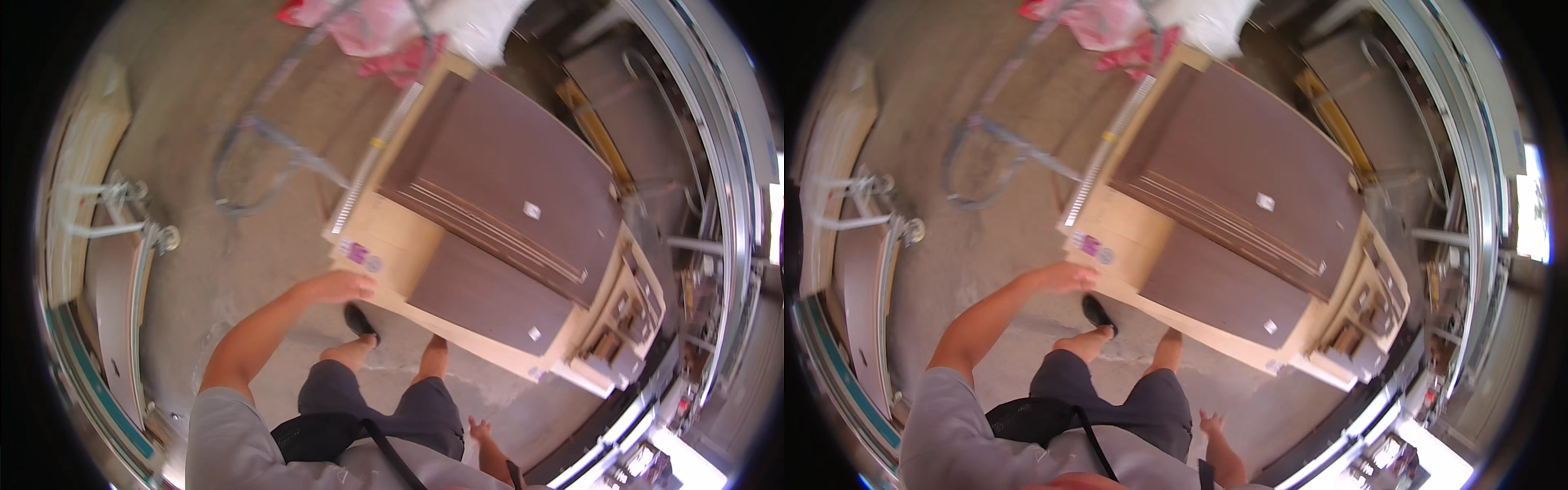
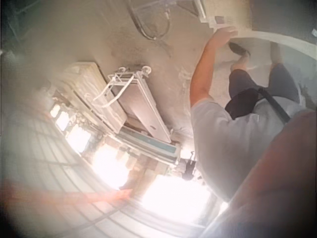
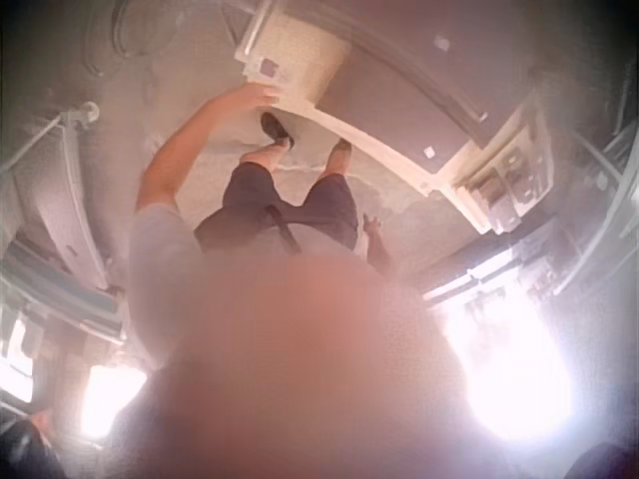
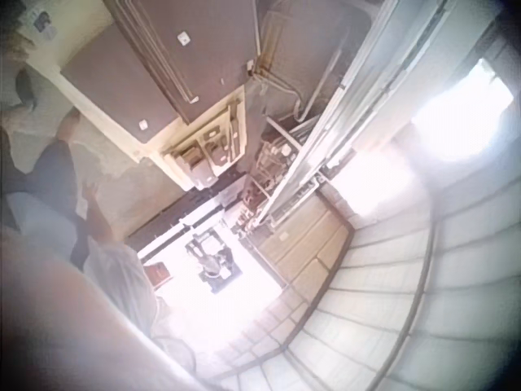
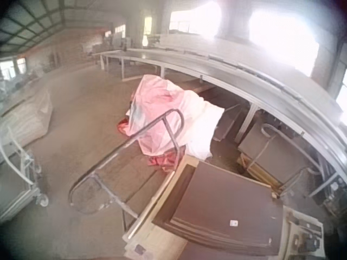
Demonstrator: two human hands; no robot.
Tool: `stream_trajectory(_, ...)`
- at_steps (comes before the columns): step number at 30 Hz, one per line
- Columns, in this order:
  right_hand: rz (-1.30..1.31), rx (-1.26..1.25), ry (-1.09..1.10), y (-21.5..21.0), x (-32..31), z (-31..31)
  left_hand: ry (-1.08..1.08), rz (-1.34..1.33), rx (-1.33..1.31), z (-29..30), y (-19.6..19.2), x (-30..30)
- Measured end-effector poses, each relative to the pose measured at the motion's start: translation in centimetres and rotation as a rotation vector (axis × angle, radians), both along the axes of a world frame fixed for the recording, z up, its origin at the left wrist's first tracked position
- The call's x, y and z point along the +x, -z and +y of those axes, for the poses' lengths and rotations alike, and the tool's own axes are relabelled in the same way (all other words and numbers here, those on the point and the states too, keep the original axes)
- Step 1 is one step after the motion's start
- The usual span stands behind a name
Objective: The person operates a industrial machine interface with a mouse and keyboard, moves a large brown wooden panel from the machine bed to a cart, and then stacks multiple long wooden boards onto a sorting table.
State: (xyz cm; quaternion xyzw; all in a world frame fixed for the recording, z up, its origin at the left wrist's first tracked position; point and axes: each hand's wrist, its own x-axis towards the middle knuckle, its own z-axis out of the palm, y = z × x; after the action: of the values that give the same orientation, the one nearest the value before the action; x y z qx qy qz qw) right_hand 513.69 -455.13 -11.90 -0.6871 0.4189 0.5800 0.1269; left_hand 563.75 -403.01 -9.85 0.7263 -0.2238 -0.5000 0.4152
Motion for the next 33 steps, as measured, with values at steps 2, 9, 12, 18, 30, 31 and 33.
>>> stream_trajectory(2,-0.146,0.036,-0.234,1.3,-1.4,3.3,-0.013,0.053,0.026,5.6,-8.3,-3.3)
stream_trajectory(9,-0.632,0.110,-0.567,0.0,25.0,16.5,-0.591,0.190,-0.100,28.3,-31.2,-22.4)
stream_trajectory(12,-0.710,0.338,-0.431,-1.1,42.4,21.9,-0.801,0.154,-0.092,33.7,-36.7,-31.1)
stream_trajectory(18,-0.710,0.862,-0.348,-0.7,53.9,46.8,-1.249,0.024,-0.162,36.3,-42.2,-54.2)
stream_trajectory(30,-0.495,1.092,-1.706,4.5,30.1,91.6,-1.999,0.600,-0.218,40.8,-47.4,-76.8)
stream_trajectory(31,-0.536,1.138,-1.622,4.6,29.0,96.1,-1.945,0.353,-0.025,42.1,-47.8,-78.3)
stream_trajectory(33,-0.363,1.171,-1.563,4.5,22.8,104.3,-1.882,0.301,-0.257,40.1,-49.5,-81.4)
